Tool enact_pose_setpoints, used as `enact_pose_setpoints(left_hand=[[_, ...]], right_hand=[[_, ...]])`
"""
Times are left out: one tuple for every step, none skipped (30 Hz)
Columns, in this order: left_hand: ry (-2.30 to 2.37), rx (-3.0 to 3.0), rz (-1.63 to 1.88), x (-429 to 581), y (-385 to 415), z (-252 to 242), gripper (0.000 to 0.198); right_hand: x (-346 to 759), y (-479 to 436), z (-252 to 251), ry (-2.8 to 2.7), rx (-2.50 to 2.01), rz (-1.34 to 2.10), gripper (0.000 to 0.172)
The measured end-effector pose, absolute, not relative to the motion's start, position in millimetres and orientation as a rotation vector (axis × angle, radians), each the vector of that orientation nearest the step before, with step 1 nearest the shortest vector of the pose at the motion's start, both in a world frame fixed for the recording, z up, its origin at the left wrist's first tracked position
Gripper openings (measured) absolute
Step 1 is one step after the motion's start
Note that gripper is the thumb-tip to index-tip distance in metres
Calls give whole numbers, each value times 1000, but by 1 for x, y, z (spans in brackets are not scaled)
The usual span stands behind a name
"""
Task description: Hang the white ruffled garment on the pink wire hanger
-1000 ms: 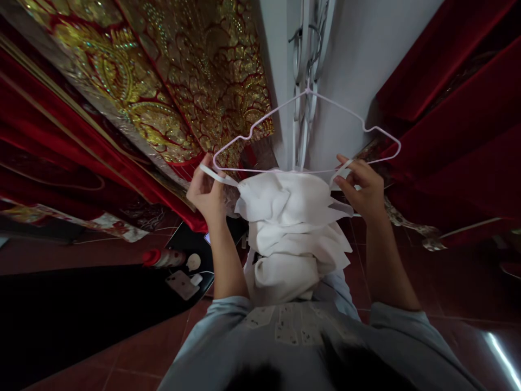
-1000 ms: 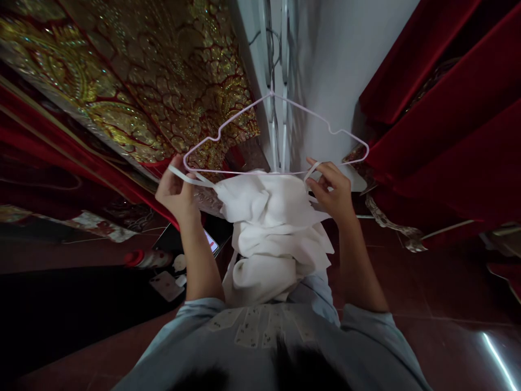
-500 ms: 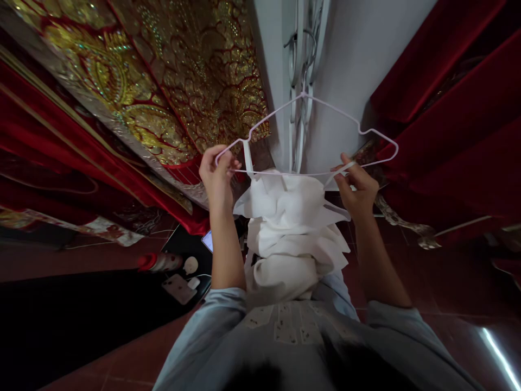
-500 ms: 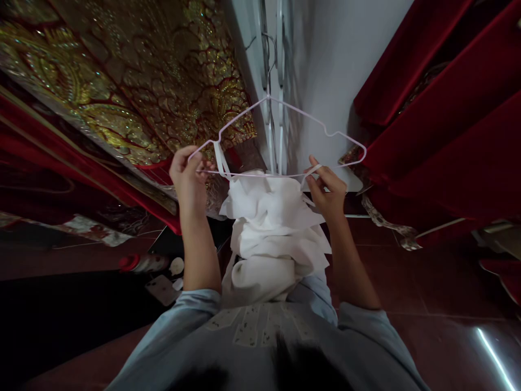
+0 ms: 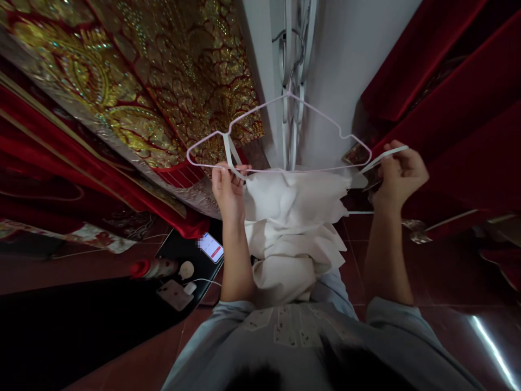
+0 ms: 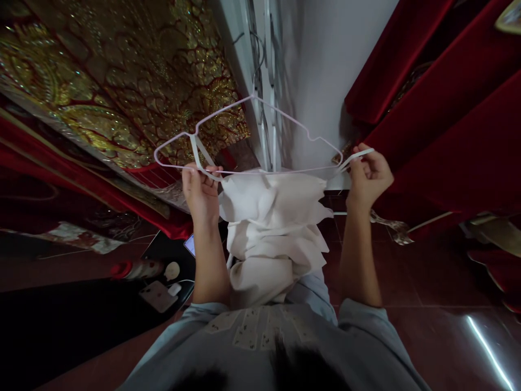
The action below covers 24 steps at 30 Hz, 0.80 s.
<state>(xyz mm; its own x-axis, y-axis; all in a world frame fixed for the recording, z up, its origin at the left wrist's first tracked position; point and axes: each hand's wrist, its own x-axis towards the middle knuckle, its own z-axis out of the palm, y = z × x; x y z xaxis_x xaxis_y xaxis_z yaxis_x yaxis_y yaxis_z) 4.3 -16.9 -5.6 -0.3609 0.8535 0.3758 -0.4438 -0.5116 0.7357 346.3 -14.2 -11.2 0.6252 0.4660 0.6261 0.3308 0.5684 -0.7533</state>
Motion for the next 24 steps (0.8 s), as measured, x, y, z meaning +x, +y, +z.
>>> enact_pose_setpoints(left_hand=[[675, 965, 1944, 4, -17, -6, 46], [678, 966, 1925, 5, -17, -7, 46], [681, 966, 1907, 6, -18, -8, 46], [684, 965, 1893, 7, -19, -10, 46], [687, 964, 1884, 9, -20, -11, 47], [690, 963, 1880, 10, -21, -12, 46], [693, 962, 1876, 10, -22, -12, 46], [695, 962, 1872, 10, -23, -12, 45], [695, 962, 1866, 8, -24, -12, 45], [693, 963, 1859, 7, -24, -11, 44], [690, 966, 1852, 5, -25, -10, 44], [687, 969, 1846, 4, -25, -9, 43], [685, 972, 1840, 2, -25, -8, 43], [683, 971, 1836, 2, -25, -7, 43], [681, 969, 1831, 2, -26, -6, 43], [679, 963, 1830, 3, -26, -6, 43], [678, 956, 1830, 4, -26, -6, 43], [680, 948, 1832, 5, -27, -6, 43], [687, 940, 1834, 7, -27, -7, 44], [700, 934, 1834, 8, -28, -7, 44], [714, 930, 1833, 10, -28, -8, 45], [725, 929, 1830, 11, -28, -8, 46], [732, 929, 1830, 12, -28, -9, 46], [736, 931, 1833, 12, -28, -9, 46]], right_hand=[[353, -11, -5, -986, -997, 152, 21], [357, -8, 2, -1062, -1000, 216, 20], [358, -5, 11, -1149, -1009, 268, 19], [357, -2, 19, -1238, -1023, 293, 18], [354, 2, 27, -1316, -1035, 291, 18], [350, 6, 34, -1383, -1045, 270, 19], [347, 10, 39, -1429, -1049, 236, 19], [345, 14, 42, -1451, -1050, 208, 21], [345, 17, 42, -1451, -1049, 201, 25], [347, 19, 40, -1427, -1041, 212, 30], [350, 20, 35, -1386, -1030, 232, 36], [355, 21, 28, -1343, -1021, 256, 43], [360, 21, 20, -1309, -1018, 283, 48], [364, 20, 12, -1295, -1022, 310, 51], [368, 19, 5, -1298, -1031, 336, 52], [369, 17, -1, -1317, -1043, 364, 52], [369, 14, -5, -1341, -1056, 376, 52], [366, 11, -7, -1359, -1063, 348, 51], [362, 7, -7, -1361, -1065, 267, 51], [355, 2, -5, -1344, -1060, 137, 49], [347, -4, -1, -1311, -1045, -24, 46], [338, -10, 3, -1278, -1025, -173, 41], [327, -16, 7, -1268, -1010, -272, 35], [317, -22, 10, -1307, -1009, -290, 31]])
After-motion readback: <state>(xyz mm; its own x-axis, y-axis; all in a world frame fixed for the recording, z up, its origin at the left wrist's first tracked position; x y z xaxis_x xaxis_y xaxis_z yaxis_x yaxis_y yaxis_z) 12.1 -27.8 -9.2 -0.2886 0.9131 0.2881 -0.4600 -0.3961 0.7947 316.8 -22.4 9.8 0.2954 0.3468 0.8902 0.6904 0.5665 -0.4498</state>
